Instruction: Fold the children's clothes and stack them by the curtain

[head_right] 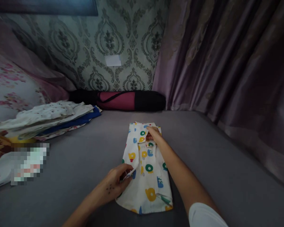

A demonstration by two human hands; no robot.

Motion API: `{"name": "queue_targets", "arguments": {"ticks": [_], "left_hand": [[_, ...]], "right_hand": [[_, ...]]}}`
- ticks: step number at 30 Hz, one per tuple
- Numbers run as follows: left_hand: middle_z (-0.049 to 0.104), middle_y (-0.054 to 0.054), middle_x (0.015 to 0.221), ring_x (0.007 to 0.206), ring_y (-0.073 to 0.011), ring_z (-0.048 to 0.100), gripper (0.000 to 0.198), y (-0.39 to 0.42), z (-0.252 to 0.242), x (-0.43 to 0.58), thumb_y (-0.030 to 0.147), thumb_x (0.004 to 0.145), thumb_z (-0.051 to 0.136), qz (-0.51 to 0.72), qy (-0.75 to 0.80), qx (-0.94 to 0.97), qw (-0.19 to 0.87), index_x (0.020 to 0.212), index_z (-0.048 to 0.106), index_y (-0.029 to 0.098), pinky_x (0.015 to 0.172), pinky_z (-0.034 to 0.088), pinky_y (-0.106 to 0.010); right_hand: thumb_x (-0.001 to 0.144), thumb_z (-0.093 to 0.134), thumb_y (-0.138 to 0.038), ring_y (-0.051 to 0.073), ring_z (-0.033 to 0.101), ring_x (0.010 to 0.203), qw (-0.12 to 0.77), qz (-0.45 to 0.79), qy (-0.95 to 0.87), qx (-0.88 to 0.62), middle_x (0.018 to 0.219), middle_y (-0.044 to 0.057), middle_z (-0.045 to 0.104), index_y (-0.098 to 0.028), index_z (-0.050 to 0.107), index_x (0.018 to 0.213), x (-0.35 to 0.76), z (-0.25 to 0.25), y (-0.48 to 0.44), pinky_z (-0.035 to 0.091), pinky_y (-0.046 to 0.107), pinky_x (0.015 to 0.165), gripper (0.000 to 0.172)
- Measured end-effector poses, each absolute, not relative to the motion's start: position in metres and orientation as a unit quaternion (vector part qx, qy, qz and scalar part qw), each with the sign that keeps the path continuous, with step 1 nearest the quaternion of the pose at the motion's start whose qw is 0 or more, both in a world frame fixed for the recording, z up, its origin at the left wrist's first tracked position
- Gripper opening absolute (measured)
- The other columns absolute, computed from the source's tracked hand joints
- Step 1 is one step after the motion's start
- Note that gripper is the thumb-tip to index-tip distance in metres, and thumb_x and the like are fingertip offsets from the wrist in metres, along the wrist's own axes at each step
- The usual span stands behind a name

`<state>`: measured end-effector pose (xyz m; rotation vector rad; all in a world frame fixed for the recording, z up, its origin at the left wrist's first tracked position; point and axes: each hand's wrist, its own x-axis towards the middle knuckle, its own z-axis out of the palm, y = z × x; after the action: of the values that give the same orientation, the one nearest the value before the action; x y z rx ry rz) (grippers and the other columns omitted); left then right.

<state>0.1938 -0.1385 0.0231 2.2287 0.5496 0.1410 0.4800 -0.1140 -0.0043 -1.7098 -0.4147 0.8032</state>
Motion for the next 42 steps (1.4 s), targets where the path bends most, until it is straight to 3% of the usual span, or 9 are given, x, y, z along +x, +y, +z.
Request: {"name": "queue_targets", "arguments": {"ticks": [11,13,16,18,21,24,26,38,42], "left_hand": [[0.063,-0.001,0.093,0.081,-0.0132,0.058,0.021,-0.138,0.016,0.188,0.012,0.08,0.052,0.049,0.14,0.907,0.394,0.097,0.062,0.021,0.069,0.041,-0.022],[0.063,-0.001,0.089,0.077,-0.0132,0.058,0.008,-0.139,0.022,0.189,0.025,0.083,0.059,0.033,0.128,0.912,0.387,0.088,0.063,0.02,0.066,0.042,-0.022],[0.065,-0.005,0.096,0.087,-0.0167,0.061,0.028,-0.14,0.024,0.195,0.043,0.091,0.051,0.074,0.137,0.923,0.351,0.084,0.065,0.019,0.074,0.048,-0.026],[0.063,-0.011,0.116,0.109,-0.0219,0.058,0.037,-0.14,0.017,0.199,0.041,0.097,0.037,0.136,0.169,0.936,0.279,0.104,0.065,0.018,0.091,0.047,-0.034],[0.045,-0.016,0.144,0.137,-0.0282,0.036,0.05,-0.14,-0.002,0.204,0.042,0.098,0.032,0.161,0.169,0.96,0.158,0.135,0.048,0.012,0.11,0.034,-0.047],[0.032,-0.015,0.153,0.144,-0.0284,0.023,0.062,-0.14,-0.02,0.204,0.051,0.097,0.032,0.114,0.134,0.978,0.109,0.145,0.035,0.012,0.114,0.028,-0.049],[0.03,-0.014,0.154,0.144,-0.0277,0.022,0.066,-0.14,-0.025,0.203,0.054,0.096,0.03,0.082,0.127,0.983,0.104,0.147,0.031,0.012,0.115,0.028,-0.049],[0.017,-0.015,0.157,0.145,-0.0297,0.011,0.071,-0.145,-0.008,0.2,0.057,0.096,0.024,-0.009,0.144,0.974,0.175,0.15,0.025,0.011,0.117,0.018,-0.052],[0.024,-0.014,0.155,0.145,-0.0286,0.018,0.07,-0.141,0.002,0.199,0.061,0.093,0.03,0.02,0.131,0.961,0.244,0.146,0.034,0.015,0.117,0.016,-0.055]], "right_hand": [[0.078,0.063,-0.009,0.012,0.06,0.047,0.463,0.28,-0.214,-0.813,0.054,-0.003,0.06,-0.014,0.061,0.09,0.482,-0.013,-0.124,0.049,0.019,0.045,0.013],[0.077,0.064,-0.012,0.017,0.065,0.059,0.432,0.262,-0.222,-0.834,0.062,0.002,0.065,-0.014,0.063,0.095,0.485,-0.012,-0.13,0.052,0.024,0.053,0.018],[0.081,0.06,-0.017,0.026,0.066,0.095,0.37,0.15,-0.277,-0.874,0.097,0.014,0.069,-0.013,0.061,0.11,0.482,-0.005,-0.139,0.052,0.034,0.078,0.029],[0.089,0.05,-0.021,0.028,0.056,0.115,0.295,0.026,-0.378,-0.877,0.12,0.019,0.061,-0.013,0.057,0.121,0.475,-0.001,-0.14,0.044,0.038,0.095,0.034],[0.095,0.036,-0.027,0.026,0.035,0.136,0.181,-0.065,-0.562,-0.805,0.145,0.015,0.044,-0.012,0.046,0.137,0.461,-0.001,-0.131,0.024,0.041,0.112,0.045],[0.097,0.03,-0.036,0.023,0.015,0.145,0.116,-0.036,-0.643,-0.756,0.157,0.007,0.025,-0.016,0.034,0.147,0.453,-0.011,-0.114,0.007,0.043,0.117,0.053],[0.098,0.026,-0.04,0.023,0.011,0.146,0.088,0.004,-0.638,-0.765,0.158,0.007,0.02,-0.015,0.031,0.149,0.452,-0.02,-0.105,0.005,0.044,0.117,0.057],[0.097,0.018,-0.047,0.023,0.008,0.146,0.032,0.089,-0.612,-0.785,0.159,0.006,0.015,-0.013,0.022,0.152,0.457,-0.024,-0.098,0.005,0.045,0.117,0.065],[0.097,0.022,-0.046,0.025,0.015,0.145,0.034,0.077,-0.607,-0.791,0.157,0.009,0.02,-0.013,0.029,0.149,0.454,-0.009,-0.085,0.006,0.048,0.116,0.063]]}}
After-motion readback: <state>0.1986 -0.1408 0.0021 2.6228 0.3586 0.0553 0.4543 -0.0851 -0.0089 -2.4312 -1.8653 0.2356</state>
